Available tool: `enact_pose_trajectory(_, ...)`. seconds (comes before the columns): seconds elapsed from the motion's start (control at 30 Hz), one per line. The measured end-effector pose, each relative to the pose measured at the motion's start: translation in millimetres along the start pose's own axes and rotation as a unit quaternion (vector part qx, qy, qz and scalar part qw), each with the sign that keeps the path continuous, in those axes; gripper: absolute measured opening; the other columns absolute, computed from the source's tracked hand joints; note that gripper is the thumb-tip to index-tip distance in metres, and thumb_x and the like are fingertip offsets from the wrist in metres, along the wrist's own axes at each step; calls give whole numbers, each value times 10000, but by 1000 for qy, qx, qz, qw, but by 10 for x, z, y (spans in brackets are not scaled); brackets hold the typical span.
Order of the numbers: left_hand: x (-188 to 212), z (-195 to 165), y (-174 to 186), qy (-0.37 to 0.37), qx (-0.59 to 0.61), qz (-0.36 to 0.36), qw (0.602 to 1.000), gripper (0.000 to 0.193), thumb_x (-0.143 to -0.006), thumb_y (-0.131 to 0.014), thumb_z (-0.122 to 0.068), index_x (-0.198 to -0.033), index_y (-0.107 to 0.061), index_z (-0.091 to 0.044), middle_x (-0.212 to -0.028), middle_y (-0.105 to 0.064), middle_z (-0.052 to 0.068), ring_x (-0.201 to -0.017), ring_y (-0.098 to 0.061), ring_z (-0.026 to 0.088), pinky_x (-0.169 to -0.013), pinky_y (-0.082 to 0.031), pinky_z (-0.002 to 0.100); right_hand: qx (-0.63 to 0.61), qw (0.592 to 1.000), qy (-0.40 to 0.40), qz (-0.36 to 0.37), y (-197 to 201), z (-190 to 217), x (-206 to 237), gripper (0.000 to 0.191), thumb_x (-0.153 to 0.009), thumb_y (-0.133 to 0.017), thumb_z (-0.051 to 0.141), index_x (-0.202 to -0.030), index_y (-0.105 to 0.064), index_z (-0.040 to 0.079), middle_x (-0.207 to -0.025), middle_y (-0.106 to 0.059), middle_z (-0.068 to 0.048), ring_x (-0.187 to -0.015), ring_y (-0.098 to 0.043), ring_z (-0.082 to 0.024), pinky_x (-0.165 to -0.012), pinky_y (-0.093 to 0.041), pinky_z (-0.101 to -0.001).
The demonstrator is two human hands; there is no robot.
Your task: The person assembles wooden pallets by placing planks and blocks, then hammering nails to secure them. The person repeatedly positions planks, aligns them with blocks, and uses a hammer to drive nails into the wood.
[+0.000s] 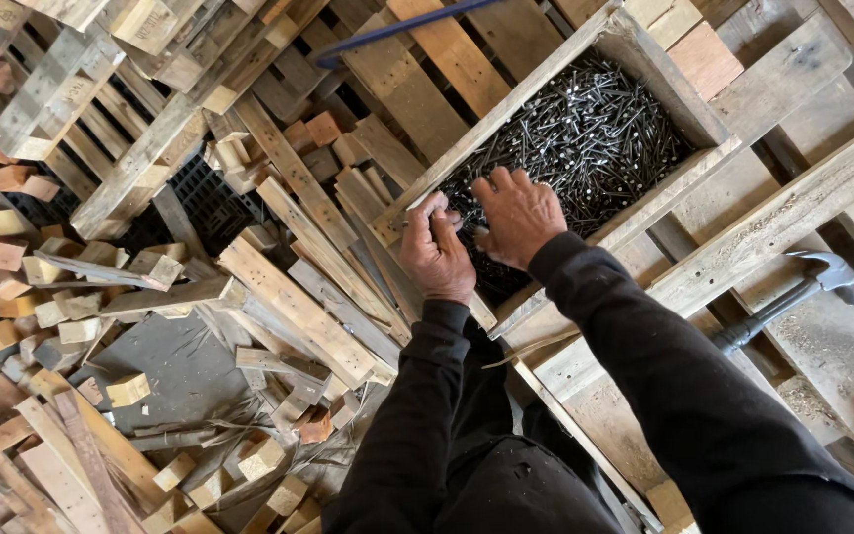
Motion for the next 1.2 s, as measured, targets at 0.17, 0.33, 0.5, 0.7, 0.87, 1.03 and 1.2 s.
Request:
enact_pose_trajectory(0.17,-39,49,-19,28,3,8,1000,149,-1061,-540,-11,-1160,-650,-24,-1079,-704,94,-831,-702,142,-729,-639,284,21,996,-1,-81,-208,-91,-35,275,-870,-744,168,-1104,-612,106,-1065,-620,-70,-963,-653,-264,-697,-572,-413)
enact_pose_trajectory(0.33,-145,38,4,78,32,49,995,179,-1045,-581,-109,-1163,-688,-27,-1077,-737,112,-866,-707,150,-759,-632,305,-41,988,93,-114,-331,-315,205,130,-967,-657,62,-1093,-636,40,-953,-656,-96,-721,-648,-198,-580,-566,-335)
enact_pose_trajectory(0.5,-380,-187,-341,-67,47,263,961,294,-1095,-578,-312,-1243,-673,-76,-1205,-725,147,-1093,-730,203,-936,-616,348,-377,919,-114,-5,-256,-780,492,154,-990,-664,178,-1070,-698,51,-872,-745,-93,-668,-676,-162,-611,-583,-329)
enact_pose_trajectory(0.7,-278,-50,-1027,162,86,495,849,433,-1042,-552,-461,-1124,-710,-66,-985,-729,123,-874,-686,186,-725,-559,326,-470,879,-79,13,110,-719,476,207,-963,-659,97,-1151,-646,11,-926,-722,-85,-772,-705,-155,-668,-640,-324)
enact_pose_trajectory(0.87,-2,228,-954,470,397,279,737,359,-1049,-577,-456,-979,-642,-110,-875,-703,66,-682,-654,152,-578,-520,314,-610,781,-123,-62,117,-732,568,342,-958,-626,51,-1296,-579,45,-922,-748,-87,-704,-686,-122,-624,-600,-310)
enact_pose_trajectory(1.03,20,319,-853,533,372,184,737,390,-1030,-577,-462,-993,-650,-80,-820,-685,46,-664,-646,147,-576,-509,289,-686,692,-158,-159,-61,-859,699,197,-1030,-636,44,-1221,-651,0,-989,-756,-107,-723,-669,-123,-660,-586,-295)
enact_pose_trajectory(1.2,-32,219,-759,575,449,91,678,497,-985,-541,-568,-971,-631,-79,-715,-610,21,-638,-596,158,-584,-515,302,-790,561,-117,-221,-70,-898,845,130,-1035,-619,46,-1155,-668,39,-999,-745,-112,-811,-726,-156,-766,-634,-313)
Point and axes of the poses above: each hand's wrist, its own x-axis away from the middle knuckle, its own y-axis out of the back of the hand, z = x × y, the point moved 4 cm from there along -x, towards the middle knuckle
